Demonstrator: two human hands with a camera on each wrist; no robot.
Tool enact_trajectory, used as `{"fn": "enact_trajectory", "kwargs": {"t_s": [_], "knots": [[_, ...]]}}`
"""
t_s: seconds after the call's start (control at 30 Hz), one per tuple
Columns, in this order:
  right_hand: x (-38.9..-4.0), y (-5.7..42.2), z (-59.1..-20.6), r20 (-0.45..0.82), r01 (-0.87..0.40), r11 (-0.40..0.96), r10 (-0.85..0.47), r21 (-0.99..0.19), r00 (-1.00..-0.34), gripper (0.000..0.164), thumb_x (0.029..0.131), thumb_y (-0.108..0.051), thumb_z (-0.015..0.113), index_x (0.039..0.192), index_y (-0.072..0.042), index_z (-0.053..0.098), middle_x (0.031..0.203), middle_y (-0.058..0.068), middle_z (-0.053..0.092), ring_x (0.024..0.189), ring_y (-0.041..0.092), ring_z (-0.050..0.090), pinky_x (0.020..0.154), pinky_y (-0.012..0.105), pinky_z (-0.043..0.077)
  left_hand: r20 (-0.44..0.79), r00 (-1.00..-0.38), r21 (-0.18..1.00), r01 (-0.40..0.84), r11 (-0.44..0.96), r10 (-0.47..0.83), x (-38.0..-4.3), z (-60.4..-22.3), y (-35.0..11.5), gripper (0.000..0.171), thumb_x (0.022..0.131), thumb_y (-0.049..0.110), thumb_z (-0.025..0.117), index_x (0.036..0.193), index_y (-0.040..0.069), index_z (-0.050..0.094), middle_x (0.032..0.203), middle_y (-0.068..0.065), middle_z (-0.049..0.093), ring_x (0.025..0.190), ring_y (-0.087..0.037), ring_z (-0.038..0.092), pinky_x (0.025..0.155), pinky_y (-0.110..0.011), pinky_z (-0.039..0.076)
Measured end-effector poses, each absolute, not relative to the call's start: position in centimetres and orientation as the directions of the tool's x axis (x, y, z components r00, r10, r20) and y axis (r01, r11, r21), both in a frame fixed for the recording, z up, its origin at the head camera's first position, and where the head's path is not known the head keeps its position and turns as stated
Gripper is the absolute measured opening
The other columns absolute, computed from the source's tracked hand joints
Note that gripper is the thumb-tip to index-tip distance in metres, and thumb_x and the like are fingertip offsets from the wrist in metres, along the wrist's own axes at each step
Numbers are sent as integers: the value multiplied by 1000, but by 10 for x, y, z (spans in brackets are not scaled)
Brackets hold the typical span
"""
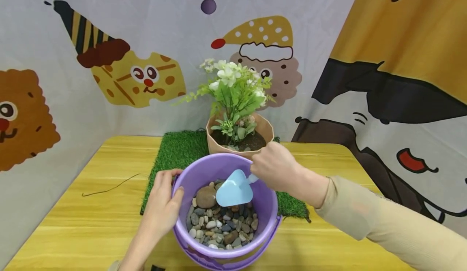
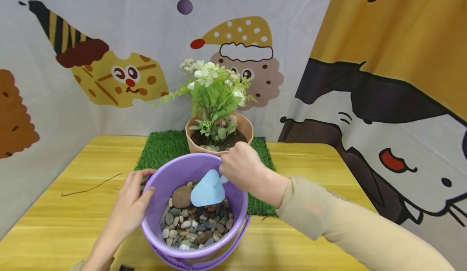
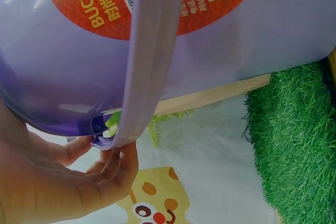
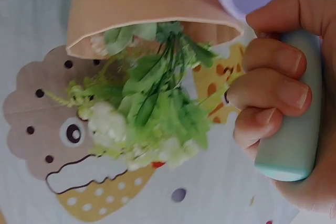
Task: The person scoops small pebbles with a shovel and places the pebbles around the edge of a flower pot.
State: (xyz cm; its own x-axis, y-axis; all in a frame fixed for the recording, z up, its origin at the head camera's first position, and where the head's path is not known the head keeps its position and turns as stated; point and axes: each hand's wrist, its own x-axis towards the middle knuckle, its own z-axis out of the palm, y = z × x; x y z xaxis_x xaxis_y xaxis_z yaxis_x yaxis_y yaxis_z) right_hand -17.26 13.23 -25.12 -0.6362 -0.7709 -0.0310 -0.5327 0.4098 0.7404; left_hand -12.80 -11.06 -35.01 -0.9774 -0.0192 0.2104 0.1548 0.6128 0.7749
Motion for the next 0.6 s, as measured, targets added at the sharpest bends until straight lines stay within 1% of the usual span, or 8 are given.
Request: {"fn": "enact_trajectory", "kwargs": {"t_s": [0.1, 0.2, 0.27, 0.43, 0.5, 0.6], "knots": [[-171, 124, -257, -102, -524, 370, -736, 767, -669, 23, 75, -16, 66, 55, -23, 57, 59, -9, 55, 45, 9, 38, 39, 24, 30, 208, -978, 776, 153, 612, -20, -128, -350, -111, 37, 88, 9, 48, 125, 6, 46, 121, -15, 43, 100, -31, 54, 75, -44, 54], [-170, 118, -265, -126, -500, 340, -715, 796, -687, 24, 79, -18, 64, 57, -25, 58, 61, -10, 55, 46, 9, 40, 40, 24, 29, 207, -978, 777, 151, 611, -21, -128, -350, -111, 37, 88, 9, 48, 125, 6, 47, 121, -15, 44, 99, -31, 54, 74, -43, 54], [-169, 115, -270, -119, -482, 333, -711, 810, -693, 27, 81, -19, 62, 56, -26, 57, 61, -10, 53, 46, 9, 37, 40, 25, 26, 209, -978, 777, 153, 611, -20, -128, -350, -111, 37, 88, 9, 48, 125, 5, 47, 121, -16, 44, 99, -31, 54, 74, -43, 54], [-164, 107, -279, -80, -434, 331, -712, 838, -698, 39, 83, -12, 55, 48, -23, 44, 54, -7, 34, 48, 11, 16, 40, 26, 12, 220, -975, 772, 159, 615, -24, -128, -350, -111, 37, 87, 9, 48, 124, 5, 47, 120, -16, 44, 99, -31, 54, 76, -45, 53], [-162, 105, -281, -70, -419, 326, -713, 847, -697, 41, 83, -8, 52, 47, -22, 40, 53, -5, 28, 49, 11, 12, 40, 26, 9, 221, -975, 771, 160, 617, -25, -128, -350, -111, 37, 87, 9, 48, 124, 5, 47, 121, -16, 44, 100, -31, 54, 77, -45, 53], [-159, 103, -281, -60, -406, 326, -713, 854, -699, 41, 82, -6, 50, 46, -21, 38, 52, -4, 24, 49, 11, 11, 40, 26, 9, 218, -976, 773, 156, 615, -25, -129, -349, -111, 37, 88, 9, 47, 124, 5, 47, 121, -16, 44, 101, -31, 53, 78, -46, 53]]}}
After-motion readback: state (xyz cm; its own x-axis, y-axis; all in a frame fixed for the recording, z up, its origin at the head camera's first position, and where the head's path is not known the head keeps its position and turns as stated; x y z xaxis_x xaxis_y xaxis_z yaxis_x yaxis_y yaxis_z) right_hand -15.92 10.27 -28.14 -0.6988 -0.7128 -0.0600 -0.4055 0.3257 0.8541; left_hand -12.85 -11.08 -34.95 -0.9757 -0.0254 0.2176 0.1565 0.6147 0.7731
